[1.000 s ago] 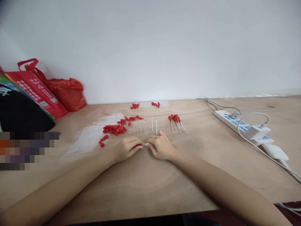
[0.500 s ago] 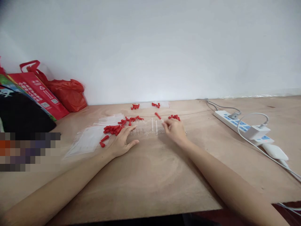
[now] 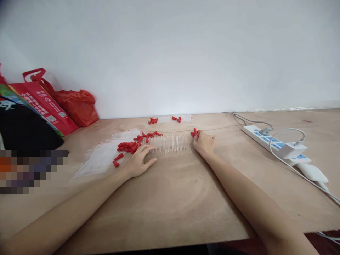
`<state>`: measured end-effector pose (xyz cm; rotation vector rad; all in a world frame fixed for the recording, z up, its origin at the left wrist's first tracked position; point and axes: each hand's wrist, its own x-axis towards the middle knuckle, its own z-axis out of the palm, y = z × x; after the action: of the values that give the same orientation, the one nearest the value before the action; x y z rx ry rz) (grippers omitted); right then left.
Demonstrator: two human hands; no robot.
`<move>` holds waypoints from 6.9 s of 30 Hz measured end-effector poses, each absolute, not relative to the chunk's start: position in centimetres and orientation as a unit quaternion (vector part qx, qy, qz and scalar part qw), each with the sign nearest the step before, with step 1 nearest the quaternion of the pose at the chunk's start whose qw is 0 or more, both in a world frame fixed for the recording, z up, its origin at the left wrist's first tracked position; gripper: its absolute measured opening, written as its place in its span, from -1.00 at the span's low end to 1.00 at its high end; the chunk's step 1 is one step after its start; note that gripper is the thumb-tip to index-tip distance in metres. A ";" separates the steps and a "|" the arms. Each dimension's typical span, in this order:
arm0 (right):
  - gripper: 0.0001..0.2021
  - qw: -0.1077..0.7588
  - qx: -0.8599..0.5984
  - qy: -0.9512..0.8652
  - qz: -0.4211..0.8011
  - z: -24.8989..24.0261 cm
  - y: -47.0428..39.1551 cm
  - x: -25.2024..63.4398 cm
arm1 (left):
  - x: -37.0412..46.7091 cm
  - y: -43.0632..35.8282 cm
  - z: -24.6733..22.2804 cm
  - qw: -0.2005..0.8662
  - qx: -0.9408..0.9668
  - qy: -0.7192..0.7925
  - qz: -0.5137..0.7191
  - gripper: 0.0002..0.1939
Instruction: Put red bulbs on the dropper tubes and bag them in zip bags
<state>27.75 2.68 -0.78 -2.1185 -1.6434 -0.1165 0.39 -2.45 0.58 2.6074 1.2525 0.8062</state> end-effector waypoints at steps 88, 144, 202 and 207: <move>-0.77 0.279 -0.321 -0.905 -0.012 -0.8 -5.1 20.9 | 1.7 -5.0 0.2 0.014 0.911 0.316 0.265 -0.81; -0.72 0.090 -0.783 -0.615 0.029 1.1 4.7 23.0 | 0.2 -2.3 1.6 -0.135 0.776 0.567 0.241 -0.83; -0.82 0.332 -0.348 -0.874 0.067 -0.9 -4.9 22.4 | 1.8 -4.7 0.4 0.088 0.874 0.329 0.348 -0.83; -0.81 0.313 -0.319 -0.893 0.062 -0.9 -4.5 22.8 | 1.7 -4.9 0.3 0.086 0.894 0.293 0.327 -0.81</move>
<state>22.84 -4.48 -0.87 -0.8403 -2.3550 0.1648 1.73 -4.87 0.26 2.6644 0.8741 0.9738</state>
